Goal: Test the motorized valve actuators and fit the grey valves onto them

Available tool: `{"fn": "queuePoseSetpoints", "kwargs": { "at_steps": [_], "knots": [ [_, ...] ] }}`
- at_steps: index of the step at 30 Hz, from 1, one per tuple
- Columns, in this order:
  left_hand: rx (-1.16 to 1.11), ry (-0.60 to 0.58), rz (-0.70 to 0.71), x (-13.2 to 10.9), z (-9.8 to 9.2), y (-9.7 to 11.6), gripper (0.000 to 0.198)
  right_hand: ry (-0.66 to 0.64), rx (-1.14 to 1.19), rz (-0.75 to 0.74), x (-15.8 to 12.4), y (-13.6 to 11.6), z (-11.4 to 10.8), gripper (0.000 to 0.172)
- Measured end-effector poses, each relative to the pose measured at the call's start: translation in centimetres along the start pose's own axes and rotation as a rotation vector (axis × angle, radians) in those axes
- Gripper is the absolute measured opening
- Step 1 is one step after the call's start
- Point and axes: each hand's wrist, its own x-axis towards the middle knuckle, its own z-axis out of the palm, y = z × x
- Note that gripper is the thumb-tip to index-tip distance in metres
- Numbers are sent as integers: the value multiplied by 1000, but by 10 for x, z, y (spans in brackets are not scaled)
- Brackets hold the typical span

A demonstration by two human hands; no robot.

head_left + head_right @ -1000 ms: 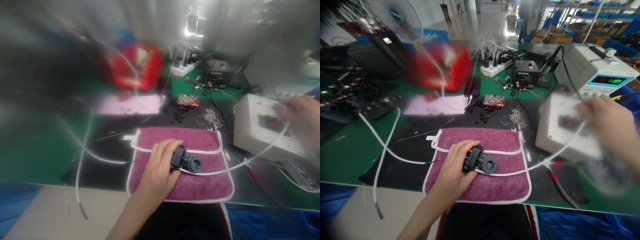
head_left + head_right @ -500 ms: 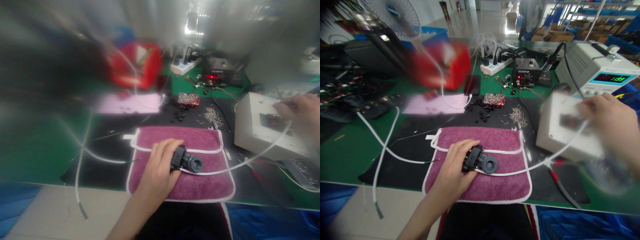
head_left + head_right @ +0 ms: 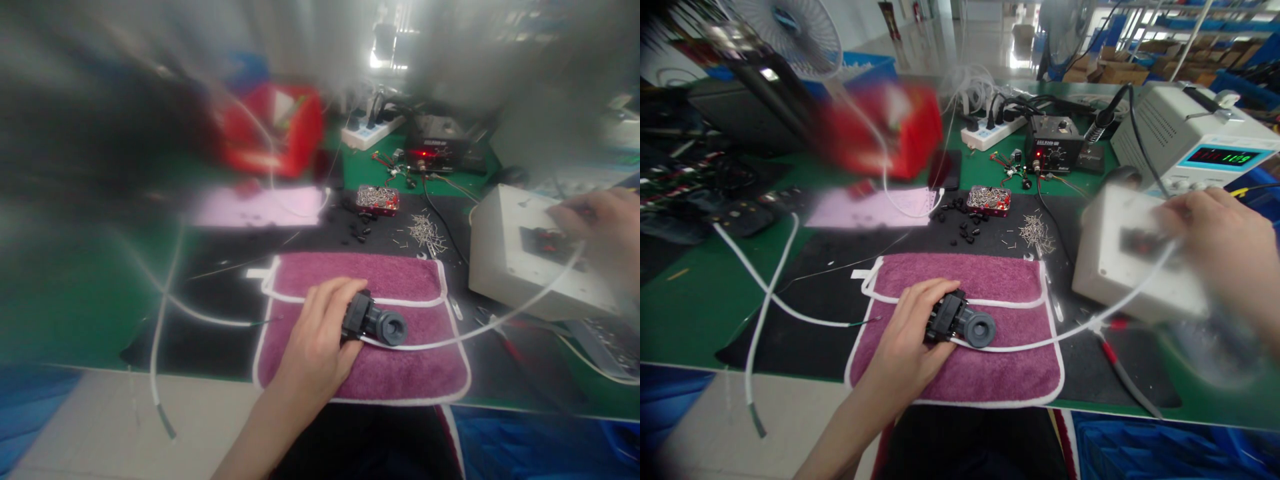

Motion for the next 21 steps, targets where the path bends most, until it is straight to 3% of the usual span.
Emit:
{"fn": "queuePoseSetpoints", "kwargs": {
  "at_steps": [6,15,21],
  "knots": [
    [-6,0,2,0,-1,0,73,-54,-28,49,1,-4,-4,22],
    [-17,13,-1,-1,0,0,73,-62,0,75,3,-11,-10,47],
    [-18,10,4,0,0,0,71,-53,18,59,3,-4,-6,47]
  ]
}}
